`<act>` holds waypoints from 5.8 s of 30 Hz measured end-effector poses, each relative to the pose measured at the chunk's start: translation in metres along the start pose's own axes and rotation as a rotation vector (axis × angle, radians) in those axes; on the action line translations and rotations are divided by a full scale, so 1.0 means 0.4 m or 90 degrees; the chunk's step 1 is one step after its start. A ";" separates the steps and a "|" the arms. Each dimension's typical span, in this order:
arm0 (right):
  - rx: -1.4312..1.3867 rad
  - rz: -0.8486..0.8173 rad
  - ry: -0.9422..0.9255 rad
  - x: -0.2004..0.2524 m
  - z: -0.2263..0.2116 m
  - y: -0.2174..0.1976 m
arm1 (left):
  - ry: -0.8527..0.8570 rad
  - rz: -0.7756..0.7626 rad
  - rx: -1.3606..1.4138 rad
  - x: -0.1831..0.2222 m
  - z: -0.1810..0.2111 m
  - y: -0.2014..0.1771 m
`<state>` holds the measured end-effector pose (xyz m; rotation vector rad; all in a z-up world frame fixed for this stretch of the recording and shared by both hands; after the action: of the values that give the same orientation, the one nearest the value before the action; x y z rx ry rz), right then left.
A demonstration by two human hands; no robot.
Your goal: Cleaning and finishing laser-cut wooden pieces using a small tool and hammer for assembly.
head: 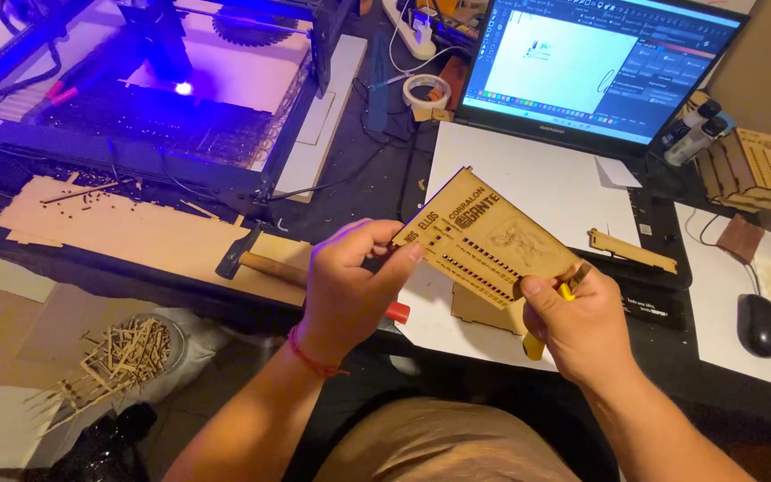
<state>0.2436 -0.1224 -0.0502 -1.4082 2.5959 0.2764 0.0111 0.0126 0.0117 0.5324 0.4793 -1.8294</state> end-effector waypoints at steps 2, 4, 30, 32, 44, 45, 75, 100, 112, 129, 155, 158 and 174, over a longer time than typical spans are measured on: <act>-0.007 0.002 -0.008 0.008 -0.023 0.022 | -0.004 -0.004 -0.010 0.004 -0.001 -0.002; -0.013 0.005 -0.015 0.015 -0.043 0.038 | -0.008 -0.008 -0.019 0.008 -0.003 -0.001; 0.508 0.055 -0.581 0.020 -0.166 -0.034 | -0.313 -0.074 0.215 0.107 -0.020 0.034; 0.453 0.068 -0.516 0.021 -0.156 -0.044 | -0.324 -0.080 0.222 0.108 -0.016 0.035; 0.232 0.057 -0.107 0.049 -0.143 0.013 | -0.268 -0.049 0.285 0.112 -0.017 0.050; 0.217 0.073 -0.101 0.061 -0.137 0.029 | -0.257 -0.003 0.304 0.116 -0.025 0.047; 0.456 -0.610 -0.430 0.292 -0.178 0.147 | -0.565 -0.051 0.145 0.410 0.034 -0.081; 0.372 -0.603 -0.265 0.240 -0.211 0.210 | -0.438 -0.030 0.202 0.422 0.037 -0.087; 0.456 -0.629 -0.428 0.273 -0.245 0.172 | -0.424 -0.045 0.268 0.426 0.033 -0.084; 0.751 -0.674 -0.454 0.207 -0.306 0.189 | -0.381 -0.117 -0.002 0.387 0.075 -0.103; 0.554 -0.816 -0.316 0.284 -0.258 0.100 | -0.370 0.021 0.102 0.311 0.038 -0.131; 0.527 -0.697 -0.304 0.274 -0.249 0.109 | -0.346 0.013 0.059 0.306 0.048 -0.123; 0.475 -0.364 -0.237 0.147 -0.166 0.188 | -0.233 -0.108 0.050 0.297 0.087 -0.096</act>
<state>0.1444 -0.1460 0.0058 -1.5107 1.6263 -0.4248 -0.0635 -0.0868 -0.0256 0.2039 0.2080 -2.0591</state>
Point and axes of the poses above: each hand's wrist, its own x-axis away from the middle knuckle, its own y-axis out of the palm, z = x × y, the point moved 3 cm from there along -x, towards the middle knuckle, and after that the axes turned 1 degree about -y, right-handed, at the moved point
